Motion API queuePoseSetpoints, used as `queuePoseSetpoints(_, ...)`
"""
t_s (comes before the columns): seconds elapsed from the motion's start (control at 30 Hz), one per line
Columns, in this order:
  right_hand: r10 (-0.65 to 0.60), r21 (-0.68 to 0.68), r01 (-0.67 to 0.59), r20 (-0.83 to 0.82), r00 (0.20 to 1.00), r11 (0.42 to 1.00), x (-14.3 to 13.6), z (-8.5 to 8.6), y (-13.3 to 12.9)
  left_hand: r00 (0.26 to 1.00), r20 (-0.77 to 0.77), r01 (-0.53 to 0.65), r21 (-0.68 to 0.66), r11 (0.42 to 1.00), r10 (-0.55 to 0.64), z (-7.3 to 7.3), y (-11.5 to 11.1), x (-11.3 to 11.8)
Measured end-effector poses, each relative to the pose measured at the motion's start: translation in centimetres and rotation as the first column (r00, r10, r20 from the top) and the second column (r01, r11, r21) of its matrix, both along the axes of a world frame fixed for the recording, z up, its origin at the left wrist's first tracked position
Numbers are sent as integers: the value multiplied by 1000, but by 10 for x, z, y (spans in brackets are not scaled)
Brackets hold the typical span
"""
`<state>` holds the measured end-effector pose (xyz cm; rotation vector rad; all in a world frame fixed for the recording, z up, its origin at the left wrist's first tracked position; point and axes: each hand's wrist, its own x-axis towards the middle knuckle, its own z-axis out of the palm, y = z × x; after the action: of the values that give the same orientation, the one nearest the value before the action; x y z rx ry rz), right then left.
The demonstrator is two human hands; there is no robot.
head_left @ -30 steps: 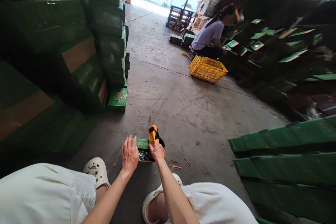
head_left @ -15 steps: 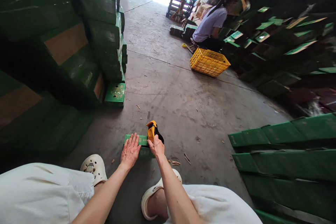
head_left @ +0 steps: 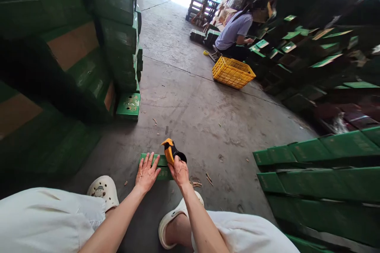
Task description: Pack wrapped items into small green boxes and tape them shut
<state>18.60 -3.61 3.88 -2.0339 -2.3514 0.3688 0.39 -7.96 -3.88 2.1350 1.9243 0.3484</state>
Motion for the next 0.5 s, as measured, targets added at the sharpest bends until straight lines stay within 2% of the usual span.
queuePoseSetpoints(0.1, 53, 18, -53, 24, 998, 998, -5, -2, -3, 995, -49, 86, -82, 993, -90, 5, 3, -1)
queuePoseSetpoints(0.23, 60, 34, -62, 64, 996, 998, -8, -7, -3, 975, -133, 157, -140, 978, -176, 6, 14, 4)
queuePoseSetpoints(0.33, 62, 18, -64, 80, 995, 998, -9, -13, -4, 970, -120, 197, -117, 973, -210, 4, 20, 7)
queuePoseSetpoints(0.5, 49, -22, -48, 73, 996, 999, -11, -15, -4, 954, 3, 298, -23, 954, -298, 4, 19, -5)
